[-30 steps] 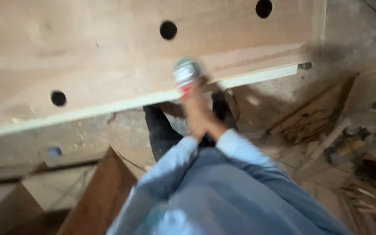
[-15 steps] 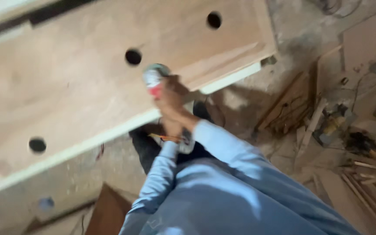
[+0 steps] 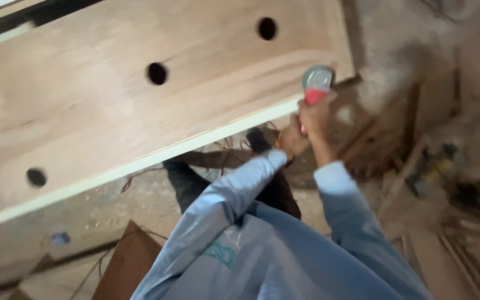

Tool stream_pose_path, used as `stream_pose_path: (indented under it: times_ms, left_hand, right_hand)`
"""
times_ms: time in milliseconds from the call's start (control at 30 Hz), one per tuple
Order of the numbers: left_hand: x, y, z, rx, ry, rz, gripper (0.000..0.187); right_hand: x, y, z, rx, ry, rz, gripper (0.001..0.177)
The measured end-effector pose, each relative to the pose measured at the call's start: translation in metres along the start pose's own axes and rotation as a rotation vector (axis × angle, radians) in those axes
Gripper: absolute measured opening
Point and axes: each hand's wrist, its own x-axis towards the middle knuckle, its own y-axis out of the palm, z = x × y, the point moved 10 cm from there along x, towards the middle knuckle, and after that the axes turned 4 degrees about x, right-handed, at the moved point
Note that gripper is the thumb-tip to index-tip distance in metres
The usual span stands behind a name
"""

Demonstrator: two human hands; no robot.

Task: The person uses a handheld power sander to smooth the surface of a large wooden board. They move the sander across the board's surface and along its edges, occasionally pausing to wipe away dust with their hand.

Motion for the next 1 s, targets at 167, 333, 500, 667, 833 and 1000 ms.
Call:
stream_pose_path:
  times_ms: [167,333,500,667,833,1000]
  left_hand:
    - [-0.114,-0.164,0.049,-0.148,0.010,-0.429,0.082]
    - [-0.198,-0.362,0.129,-0.150,-0.007,-0.849,0.074]
    - [-0.231,-0.457,0.162,-0.256,-0.039,-1.006,0.078]
    - [-0.173,-0.402,0.124,-0.123,-0.049,-0.722,0.086]
    - [-0.086,-0.246,0.092,-0.157,-0.245,-0.395,0.095]
    - [0.031,-0.105,0.023,-0.188,-0.111,-0.275,0.082]
  right_hand:
    - [-0.159,0.157,0.070,-0.220,-0.193,0.364,0.070]
    - [-0.338,0.313,0.214,-0.290,-0.766,0.647,0.073]
    - [-0.424,0.394,0.258,-0.312,-0.738,0.961,0.073]
    - [-0.325,0.350,0.235,-0.307,-0.590,0.727,0.080]
    - [-0.165,0.231,0.171,-0.318,-0.326,0.515,0.075]
    - [-0.025,0.099,0.126,-0.497,-0.327,0.081,0.097]
